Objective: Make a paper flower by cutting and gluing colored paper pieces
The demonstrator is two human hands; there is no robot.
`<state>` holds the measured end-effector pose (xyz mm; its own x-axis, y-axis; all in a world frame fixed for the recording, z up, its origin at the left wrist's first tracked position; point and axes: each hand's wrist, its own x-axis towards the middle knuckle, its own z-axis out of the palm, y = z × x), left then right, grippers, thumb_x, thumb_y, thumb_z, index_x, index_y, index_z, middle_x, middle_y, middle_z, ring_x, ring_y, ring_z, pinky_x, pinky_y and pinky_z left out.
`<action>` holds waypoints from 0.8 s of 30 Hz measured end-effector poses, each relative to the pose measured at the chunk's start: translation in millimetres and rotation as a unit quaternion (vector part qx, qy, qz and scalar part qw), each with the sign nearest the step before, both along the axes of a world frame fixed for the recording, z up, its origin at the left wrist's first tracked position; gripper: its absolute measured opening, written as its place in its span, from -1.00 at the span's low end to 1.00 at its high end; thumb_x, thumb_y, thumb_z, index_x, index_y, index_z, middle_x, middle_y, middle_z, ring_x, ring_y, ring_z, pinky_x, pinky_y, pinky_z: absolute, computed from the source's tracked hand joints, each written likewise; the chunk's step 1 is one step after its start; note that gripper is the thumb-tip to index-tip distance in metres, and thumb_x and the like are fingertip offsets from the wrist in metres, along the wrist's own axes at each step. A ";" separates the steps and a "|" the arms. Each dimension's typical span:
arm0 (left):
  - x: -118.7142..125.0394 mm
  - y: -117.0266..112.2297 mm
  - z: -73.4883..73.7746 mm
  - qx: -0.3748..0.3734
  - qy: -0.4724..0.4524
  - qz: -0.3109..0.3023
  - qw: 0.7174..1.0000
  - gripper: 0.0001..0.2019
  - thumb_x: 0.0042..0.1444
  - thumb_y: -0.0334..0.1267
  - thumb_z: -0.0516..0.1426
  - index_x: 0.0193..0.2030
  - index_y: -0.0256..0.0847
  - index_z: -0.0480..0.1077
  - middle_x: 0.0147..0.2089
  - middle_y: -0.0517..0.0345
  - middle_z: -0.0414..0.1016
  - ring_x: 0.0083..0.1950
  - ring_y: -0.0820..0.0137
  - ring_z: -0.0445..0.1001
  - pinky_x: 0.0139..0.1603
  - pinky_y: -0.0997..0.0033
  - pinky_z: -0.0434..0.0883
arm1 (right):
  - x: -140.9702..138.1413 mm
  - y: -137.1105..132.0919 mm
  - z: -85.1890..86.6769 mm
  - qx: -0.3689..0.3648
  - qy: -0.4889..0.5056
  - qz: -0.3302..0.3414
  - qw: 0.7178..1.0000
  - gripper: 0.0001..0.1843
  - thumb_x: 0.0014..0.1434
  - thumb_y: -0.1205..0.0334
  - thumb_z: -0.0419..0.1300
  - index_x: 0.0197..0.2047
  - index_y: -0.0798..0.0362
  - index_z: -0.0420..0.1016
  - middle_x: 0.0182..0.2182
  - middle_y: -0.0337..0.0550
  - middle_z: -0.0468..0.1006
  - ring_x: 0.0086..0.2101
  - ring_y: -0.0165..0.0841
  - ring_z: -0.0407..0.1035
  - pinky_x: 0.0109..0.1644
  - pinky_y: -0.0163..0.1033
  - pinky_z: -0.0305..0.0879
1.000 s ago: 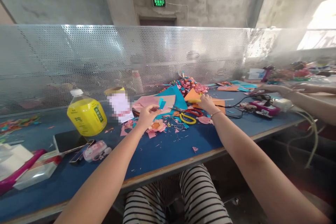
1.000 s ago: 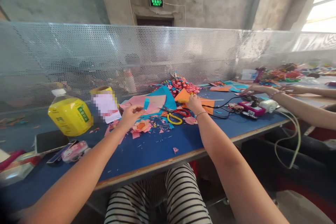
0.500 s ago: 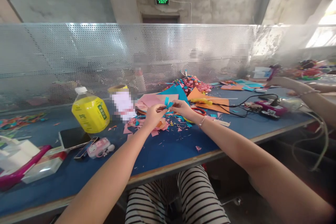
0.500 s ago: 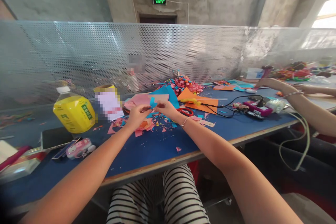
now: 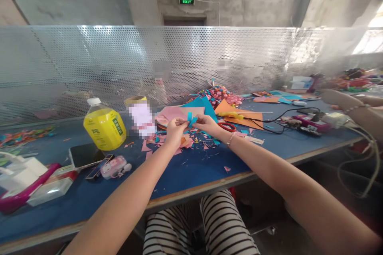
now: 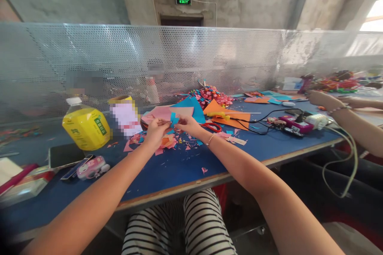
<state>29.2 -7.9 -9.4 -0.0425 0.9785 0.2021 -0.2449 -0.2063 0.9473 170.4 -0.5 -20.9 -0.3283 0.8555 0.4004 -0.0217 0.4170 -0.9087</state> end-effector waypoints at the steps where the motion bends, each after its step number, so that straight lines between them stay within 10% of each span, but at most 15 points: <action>1: 0.3 -1.1 0.9 -0.010 -0.009 0.009 1.000 -0.77 -0.32 -0.46 0.20 -0.49 -0.25 0.22 -0.58 0.30 0.36 -0.52 0.49 0.41 -0.36 0.40 0.42 | -0.4 0.3 -0.6 0.003 0.000 -0.001 1.000 -0.79 -0.12 0.18 0.23 -0.41 0.08 0.33 -0.53 -0.28 0.45 -0.47 -0.46 0.38 -0.43 -0.35 0.31; 24: -0.1 0.8 -2.4 0.033 0.067 -0.034 0.997 -0.83 -0.27 -0.26 0.20 -0.47 -0.28 0.43 -0.49 0.18 0.48 -0.46 0.44 0.43 -0.31 0.36 0.43 | -9.6 -3.4 4.7 -0.032 0.026 -0.076 0.996 -0.69 -0.15 0.02 0.21 -0.52 0.11 0.32 -0.64 -0.34 0.33 -0.59 -0.54 0.24 -0.49 -0.39 0.18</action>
